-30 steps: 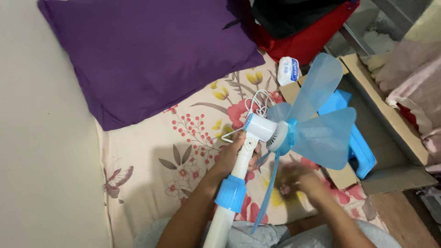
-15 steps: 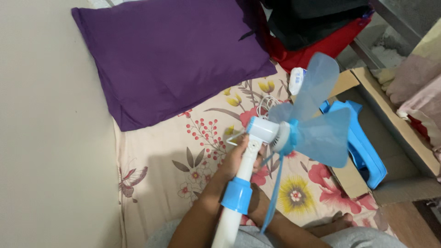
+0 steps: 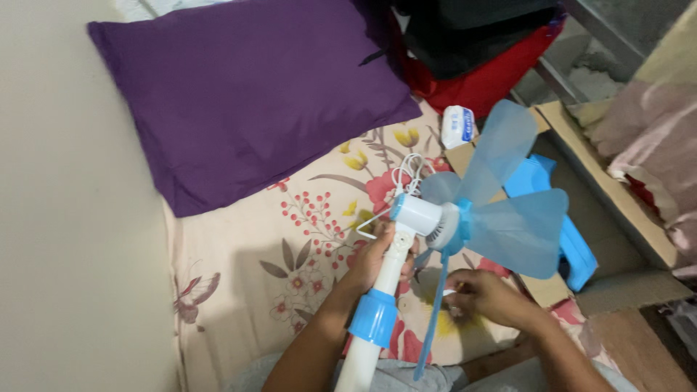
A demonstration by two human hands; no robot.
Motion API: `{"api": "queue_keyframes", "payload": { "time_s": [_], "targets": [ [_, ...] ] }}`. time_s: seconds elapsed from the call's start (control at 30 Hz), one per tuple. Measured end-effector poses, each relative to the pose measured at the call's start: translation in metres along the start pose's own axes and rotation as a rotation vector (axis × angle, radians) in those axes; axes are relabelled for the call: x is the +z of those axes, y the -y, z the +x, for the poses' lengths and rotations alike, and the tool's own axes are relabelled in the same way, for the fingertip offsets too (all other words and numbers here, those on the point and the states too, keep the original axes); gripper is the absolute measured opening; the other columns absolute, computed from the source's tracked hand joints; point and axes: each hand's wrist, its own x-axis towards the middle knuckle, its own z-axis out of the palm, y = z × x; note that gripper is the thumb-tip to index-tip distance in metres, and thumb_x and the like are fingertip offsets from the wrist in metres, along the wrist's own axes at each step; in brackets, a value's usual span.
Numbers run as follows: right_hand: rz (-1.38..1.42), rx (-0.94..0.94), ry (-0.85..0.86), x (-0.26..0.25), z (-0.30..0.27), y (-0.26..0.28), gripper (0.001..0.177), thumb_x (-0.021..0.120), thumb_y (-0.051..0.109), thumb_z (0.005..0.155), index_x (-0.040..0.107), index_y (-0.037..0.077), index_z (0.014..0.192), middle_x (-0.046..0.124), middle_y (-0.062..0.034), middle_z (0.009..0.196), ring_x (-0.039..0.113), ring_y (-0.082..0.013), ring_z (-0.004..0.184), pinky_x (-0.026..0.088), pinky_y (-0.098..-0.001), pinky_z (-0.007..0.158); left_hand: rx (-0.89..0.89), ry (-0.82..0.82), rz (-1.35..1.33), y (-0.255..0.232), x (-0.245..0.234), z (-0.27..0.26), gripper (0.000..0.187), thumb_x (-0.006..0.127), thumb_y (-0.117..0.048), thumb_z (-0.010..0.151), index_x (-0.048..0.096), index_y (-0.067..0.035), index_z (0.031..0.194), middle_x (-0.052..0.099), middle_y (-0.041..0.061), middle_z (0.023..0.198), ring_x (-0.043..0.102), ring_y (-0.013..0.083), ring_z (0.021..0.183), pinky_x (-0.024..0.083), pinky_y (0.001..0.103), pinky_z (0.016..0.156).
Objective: The person assembles a portable fan by attaching translucent blue blades to a central hub, then connecting the hub to a white stand. They secure the assembly with a small white plastic clip.
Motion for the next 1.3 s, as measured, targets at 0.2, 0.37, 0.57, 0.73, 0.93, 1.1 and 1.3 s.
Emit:
{"api": "queue_keyframes", "payload": {
  "time_s": [0.2, 0.37, 0.57, 0.73, 0.93, 1.1, 1.3],
  "targets": [
    [0.166, 0.118, 0.055, -0.047, -0.085, 0.017, 0.018, 0.078, 0.009, 0.09, 0.073, 0.003, 0.106, 0.067, -0.0118, 0.081, 0.048, -0.0236, 0.057, 0.034, -0.0399, 0.049, -0.074, 0.067, 0.01, -0.001, 0.007, 0.002, 0.056, 0.034, -0.055, 0.116, 0.056, -0.003, 0.117, 0.057, 0.011, 0.083, 0.058, 0.0169, 0.065, 0.05, 0.029, 0.059],
    [0.728, -0.524, 0.26, -0.028, -0.083, 0.037, 0.021, 0.065, 0.01, 0.098, 0.064, -0.007, 0.111, 0.065, -0.0165, 0.107, 0.066, -0.0209, 0.084, 0.057, -0.0348, 0.07, 0.02, -0.073, 0.103, 0.016, 0.016, 0.013, 0.046, 0.036, -0.049, 0.112, 0.053, -0.007, 0.113, 0.062, 0.007, 0.096, 0.058, 0.0166, 0.065, 0.049, 0.03, 0.055],
    [1.323, -0.361, 0.301, -0.007, -0.036, 0.087, 0.042, 0.061, 0.018, 0.096, 0.056, -0.011, 0.126, 0.063, -0.0166, 0.11, 0.061, -0.0187, 0.079, 0.052, -0.0316, 0.063, 0.05, -0.155, 0.143, 0.017, 0.02, 0.009, 0.032, 0.039, -0.046, 0.113, 0.041, -0.014, 0.119, 0.062, 0.009, 0.091, 0.059, 0.0169, 0.063, 0.051, 0.032, 0.056],
    [1.085, -0.265, 0.088, -0.016, -0.021, 0.091, 0.044, 0.056, 0.011, 0.098, 0.058, -0.008, 0.138, 0.069, -0.0115, 0.107, 0.058, -0.0123, 0.077, 0.049, -0.0252, 0.064, 0.032, -0.237, 0.235, 0.01, 0.037, 0.007, 0.028, 0.04, -0.045, 0.112, 0.034, -0.019, 0.118, 0.06, 0.007, 0.09, 0.06, 0.0156, 0.063, 0.05, 0.03, 0.054],
    [0.384, -0.344, -0.287, -0.013, -0.012, 0.077, 0.025, 0.065, 0.009, 0.096, 0.066, 0.0, 0.12, 0.078, -0.0078, 0.101, 0.064, -0.0108, 0.076, 0.053, -0.0261, 0.064, 0.005, -0.229, 0.269, 0.012, 0.045, 0.006, 0.031, 0.04, -0.046, 0.112, 0.033, -0.016, 0.117, 0.06, 0.009, 0.092, 0.061, 0.0158, 0.064, 0.051, 0.03, 0.054],
    [0.224, -0.355, -0.406, -0.009, -0.021, 0.08, 0.025, 0.069, 0.005, 0.089, 0.077, 0.006, 0.113, 0.07, 0.0001, 0.103, 0.066, -0.0092, 0.074, 0.057, -0.0246, 0.067, -0.023, -0.29, 0.359, 0.012, 0.049, 0.004, 0.035, 0.04, -0.047, 0.11, 0.034, -0.014, 0.12, 0.062, 0.01, 0.093, 0.061, 0.0163, 0.062, 0.051, 0.031, 0.053],
    [0.431, -0.309, -0.358, -0.003, -0.021, 0.075, 0.027, 0.071, 0.004, 0.087, 0.075, 0.005, 0.114, 0.074, -0.0023, 0.088, 0.065, -0.0095, 0.075, 0.056, -0.0247, 0.067, -0.043, -0.28, 0.343, 0.012, 0.047, 0.005, 0.039, 0.041, -0.051, 0.109, 0.033, -0.014, 0.121, 0.058, 0.015, 0.077, 0.059, 0.0172, 0.055, 0.05, 0.03, 0.048]
  ]
}}
